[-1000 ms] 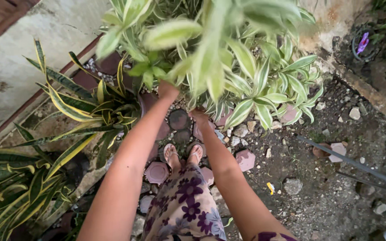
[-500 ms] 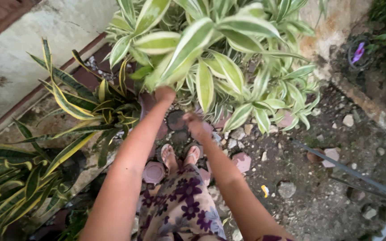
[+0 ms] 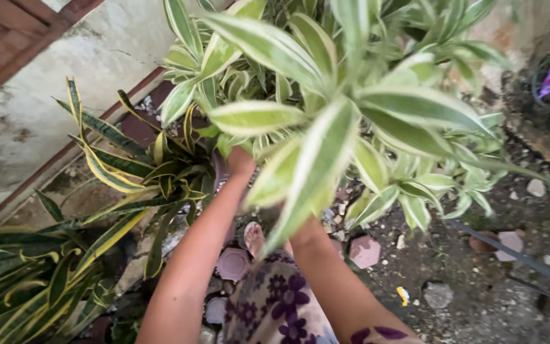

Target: The person prunes a potted plant by hand, removing small leaves and checking the branches.

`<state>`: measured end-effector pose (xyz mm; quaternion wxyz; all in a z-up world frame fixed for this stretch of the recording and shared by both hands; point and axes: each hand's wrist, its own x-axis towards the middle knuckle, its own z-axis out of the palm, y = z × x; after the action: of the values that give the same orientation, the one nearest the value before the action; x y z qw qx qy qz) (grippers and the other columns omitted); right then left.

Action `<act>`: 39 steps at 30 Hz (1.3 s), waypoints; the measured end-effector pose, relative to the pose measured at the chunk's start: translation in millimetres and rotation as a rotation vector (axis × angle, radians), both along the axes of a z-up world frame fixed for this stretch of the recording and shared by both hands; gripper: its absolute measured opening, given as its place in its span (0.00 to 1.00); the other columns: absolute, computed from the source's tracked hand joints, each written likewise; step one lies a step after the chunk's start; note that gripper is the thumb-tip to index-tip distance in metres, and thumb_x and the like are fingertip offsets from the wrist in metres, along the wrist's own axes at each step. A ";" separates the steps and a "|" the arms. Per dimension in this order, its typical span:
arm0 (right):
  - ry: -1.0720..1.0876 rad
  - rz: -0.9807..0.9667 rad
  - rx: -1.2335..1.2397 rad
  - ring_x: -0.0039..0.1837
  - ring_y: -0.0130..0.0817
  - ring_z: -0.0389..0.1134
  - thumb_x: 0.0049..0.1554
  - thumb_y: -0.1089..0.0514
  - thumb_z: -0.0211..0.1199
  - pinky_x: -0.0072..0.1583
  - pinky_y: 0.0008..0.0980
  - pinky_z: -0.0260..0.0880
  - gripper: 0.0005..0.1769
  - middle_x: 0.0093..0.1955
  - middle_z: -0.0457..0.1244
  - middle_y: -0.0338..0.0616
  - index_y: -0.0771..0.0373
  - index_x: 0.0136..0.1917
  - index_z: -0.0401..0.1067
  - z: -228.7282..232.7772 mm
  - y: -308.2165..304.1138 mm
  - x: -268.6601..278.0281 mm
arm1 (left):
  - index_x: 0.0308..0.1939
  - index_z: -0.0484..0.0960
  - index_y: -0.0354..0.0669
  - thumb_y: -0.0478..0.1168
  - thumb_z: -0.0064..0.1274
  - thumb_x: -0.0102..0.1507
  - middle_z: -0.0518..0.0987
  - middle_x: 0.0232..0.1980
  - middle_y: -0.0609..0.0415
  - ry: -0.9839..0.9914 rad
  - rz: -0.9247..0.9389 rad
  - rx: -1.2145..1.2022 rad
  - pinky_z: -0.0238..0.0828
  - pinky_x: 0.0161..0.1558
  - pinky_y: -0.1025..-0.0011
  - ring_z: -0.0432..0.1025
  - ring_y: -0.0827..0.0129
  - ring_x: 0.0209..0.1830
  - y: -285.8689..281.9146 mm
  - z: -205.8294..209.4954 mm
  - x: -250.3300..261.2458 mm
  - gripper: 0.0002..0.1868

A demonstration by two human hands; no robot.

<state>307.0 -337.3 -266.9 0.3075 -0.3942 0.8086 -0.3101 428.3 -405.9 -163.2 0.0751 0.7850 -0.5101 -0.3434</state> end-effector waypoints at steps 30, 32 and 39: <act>-0.436 0.244 0.016 0.26 0.32 0.56 0.43 0.60 0.55 0.28 0.32 0.53 0.06 0.23 0.55 0.40 0.59 0.26 0.64 137.2 113.6 -107.5 | 0.51 0.69 0.33 0.52 0.48 0.54 0.66 0.55 0.38 0.063 -0.929 0.366 0.59 0.55 0.66 0.64 0.54 0.54 93.9 47.0 -69.9 0.29; -1.103 -0.440 0.148 0.25 0.31 0.53 0.48 0.60 0.54 0.27 0.31 0.50 0.10 0.22 0.54 0.40 0.59 0.25 0.63 153.9 120.6 -122.6 | 0.43 0.74 0.34 0.50 0.44 0.55 0.72 0.47 0.39 0.097 -1.008 0.317 0.63 0.50 0.64 0.69 0.54 0.48 97.1 76.7 -94.8 0.23; -1.056 -0.709 -0.120 0.27 0.31 0.57 0.47 0.54 0.52 0.28 0.32 0.55 0.10 0.26 0.57 0.41 0.62 0.30 0.64 223.6 90.6 -206.9 | 0.30 0.77 0.37 0.46 0.36 0.62 0.77 0.28 0.48 0.690 -1.116 0.493 0.72 0.30 0.72 0.72 0.69 0.25 63.2 286.2 -184.5 0.19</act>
<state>100.1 -246.7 -43.2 0.5207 0.0866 0.6106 -0.5903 243.8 -342.7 123.0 -0.1351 0.2459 -0.6911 -0.6661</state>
